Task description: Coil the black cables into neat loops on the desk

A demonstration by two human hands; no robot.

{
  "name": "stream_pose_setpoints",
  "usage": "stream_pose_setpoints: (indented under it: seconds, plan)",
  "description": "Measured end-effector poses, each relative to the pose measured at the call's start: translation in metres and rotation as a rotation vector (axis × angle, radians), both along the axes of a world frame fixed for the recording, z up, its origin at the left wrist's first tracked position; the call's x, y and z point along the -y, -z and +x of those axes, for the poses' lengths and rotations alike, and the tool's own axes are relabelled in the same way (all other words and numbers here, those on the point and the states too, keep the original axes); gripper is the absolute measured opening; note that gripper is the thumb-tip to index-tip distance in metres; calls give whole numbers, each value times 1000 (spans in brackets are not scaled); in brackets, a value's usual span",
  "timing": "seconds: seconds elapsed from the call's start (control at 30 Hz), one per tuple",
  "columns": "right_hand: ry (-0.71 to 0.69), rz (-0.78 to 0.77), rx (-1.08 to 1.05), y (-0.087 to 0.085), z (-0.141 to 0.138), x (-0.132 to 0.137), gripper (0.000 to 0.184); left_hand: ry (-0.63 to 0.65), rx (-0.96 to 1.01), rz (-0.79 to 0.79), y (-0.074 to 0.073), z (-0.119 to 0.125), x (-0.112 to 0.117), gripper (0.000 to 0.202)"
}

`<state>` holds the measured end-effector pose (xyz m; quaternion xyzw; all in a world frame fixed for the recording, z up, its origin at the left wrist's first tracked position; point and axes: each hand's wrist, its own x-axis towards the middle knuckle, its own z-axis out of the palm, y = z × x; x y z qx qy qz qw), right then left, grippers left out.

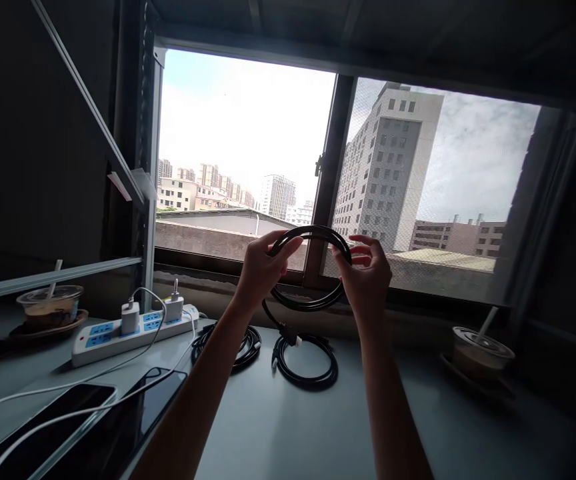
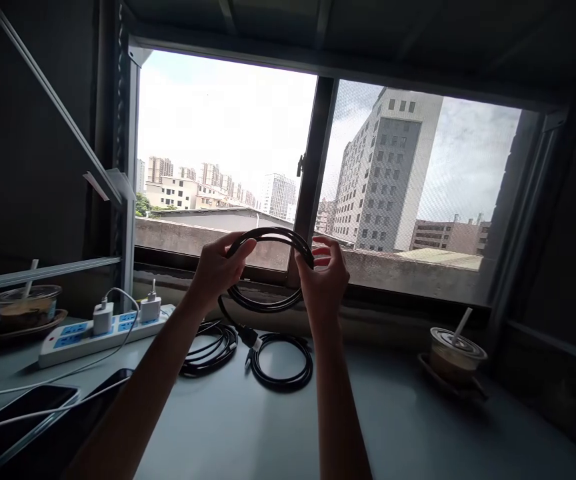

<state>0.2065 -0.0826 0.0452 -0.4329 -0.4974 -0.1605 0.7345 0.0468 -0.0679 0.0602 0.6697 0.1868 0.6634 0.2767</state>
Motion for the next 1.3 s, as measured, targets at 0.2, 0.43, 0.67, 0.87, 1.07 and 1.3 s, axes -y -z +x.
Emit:
stream_pose_setpoints:
  seconds: [0.2,0.43,0.67,0.87,1.07,1.3]
  plan:
    - [54,-161,193,-1,2,7,25,-207,-8,86,-1,-1,4,27]
    - [-65,-254,193,-8,-6,24,34,-288,119,146,-4,-5,6,29]
    - [-438,-253,125,-12,-15,33,32,-299,109,244,-11,-21,19,20]
    - [-681,-306,111,-11,-18,32,29,-350,169,256,-13,-22,27,20]
    - [-768,-338,83,-12,-5,35,21,-312,153,245,-12,-10,34,19]
    - [-720,-311,44,-12,0,34,21,-257,154,187,-10,-1,38,21]
